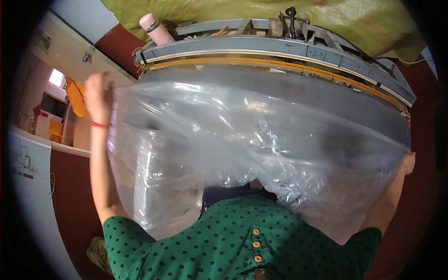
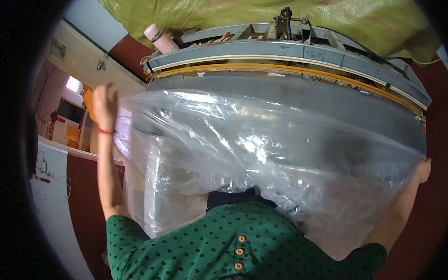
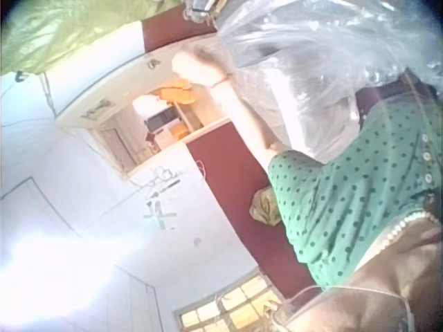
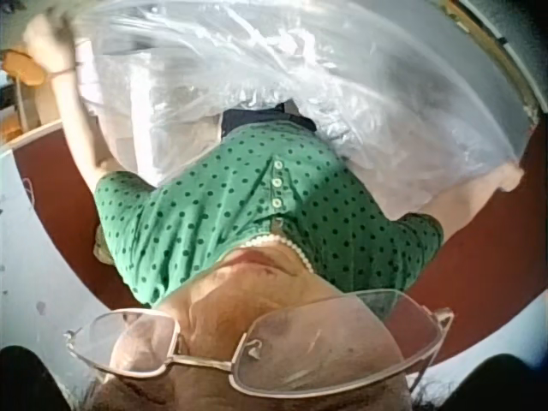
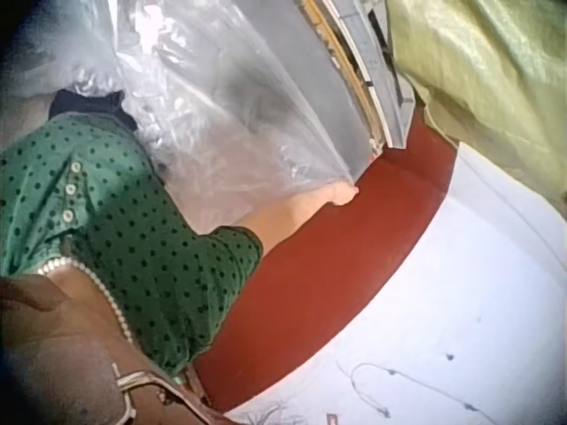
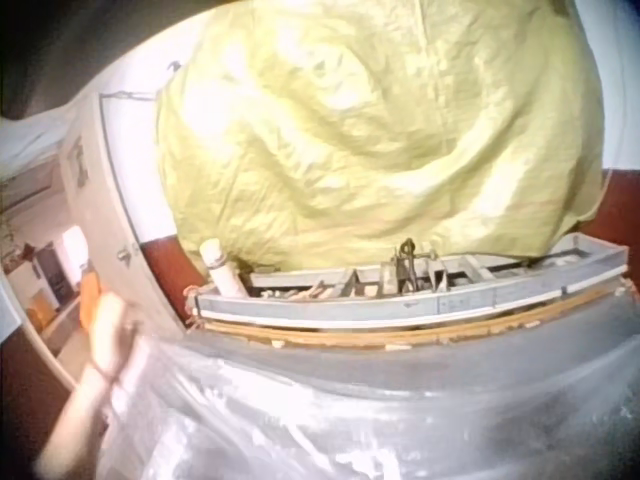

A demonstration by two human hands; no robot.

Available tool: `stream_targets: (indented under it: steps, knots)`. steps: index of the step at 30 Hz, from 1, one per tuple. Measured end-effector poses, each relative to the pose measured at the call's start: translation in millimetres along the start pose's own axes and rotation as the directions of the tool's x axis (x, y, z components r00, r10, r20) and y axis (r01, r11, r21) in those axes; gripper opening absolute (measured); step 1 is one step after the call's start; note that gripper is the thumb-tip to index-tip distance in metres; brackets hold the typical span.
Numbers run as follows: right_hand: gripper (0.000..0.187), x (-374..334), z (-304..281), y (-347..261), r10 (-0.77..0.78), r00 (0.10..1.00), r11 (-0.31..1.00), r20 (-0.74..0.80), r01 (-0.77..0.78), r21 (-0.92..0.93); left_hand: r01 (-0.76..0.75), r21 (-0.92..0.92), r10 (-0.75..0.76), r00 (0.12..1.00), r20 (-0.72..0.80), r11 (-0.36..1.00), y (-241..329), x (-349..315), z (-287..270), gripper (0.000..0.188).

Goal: Positioning and smoothing a large plastic film on an industrial sealer machine.

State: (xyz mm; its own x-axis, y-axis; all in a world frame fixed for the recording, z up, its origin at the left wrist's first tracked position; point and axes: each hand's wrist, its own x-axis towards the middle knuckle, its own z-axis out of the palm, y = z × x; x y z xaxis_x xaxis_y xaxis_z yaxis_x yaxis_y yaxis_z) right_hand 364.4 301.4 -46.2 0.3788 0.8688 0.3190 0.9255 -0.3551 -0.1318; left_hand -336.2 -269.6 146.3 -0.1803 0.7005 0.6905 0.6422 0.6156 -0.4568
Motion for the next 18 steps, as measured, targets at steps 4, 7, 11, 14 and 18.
stream_targets:
  steps: [4, 7, 11, 14, 18]
  knots:
    - [0.033, -1, 0, 0, 0.003, 0.999, 0.999, 0.035, -0.001, -0.053, -0.106, -0.822, 0.533, 0.806, 0.258, 0.559, 155, -34, 3, 0.041]
    - [0.034, -2, 2, -8, 0.03, 1.0, 0.999, 0.007, -0.03, 0.022, 0.202, -0.827, 0.284, 0.875, 0.393, 0.524, 143, -91, 71, 0.048]
    - [0.033, 8, 13, 6, 0.003, 1.0, 1.0, -0.012, -0.003, -0.02, 0.203, -0.605, 0.141, 0.87, 0.472, 0.77, 124, -91, 84, 0.046]
    - [0.032, 18, 22, 14, -0.004, 0.999, 1.0, -0.038, 0.003, -0.003, 0.361, -0.433, -0.01, 0.777, 0.629, 0.826, 123, -77, 77, 0.04]
    - [0.034, 21, 19, 11, 0.015, 0.999, 1.0, 0.029, -0.015, -0.014, 0.063, -0.452, 0.162, 0.883, 0.44, 0.89, 135, -66, 81, 0.038]
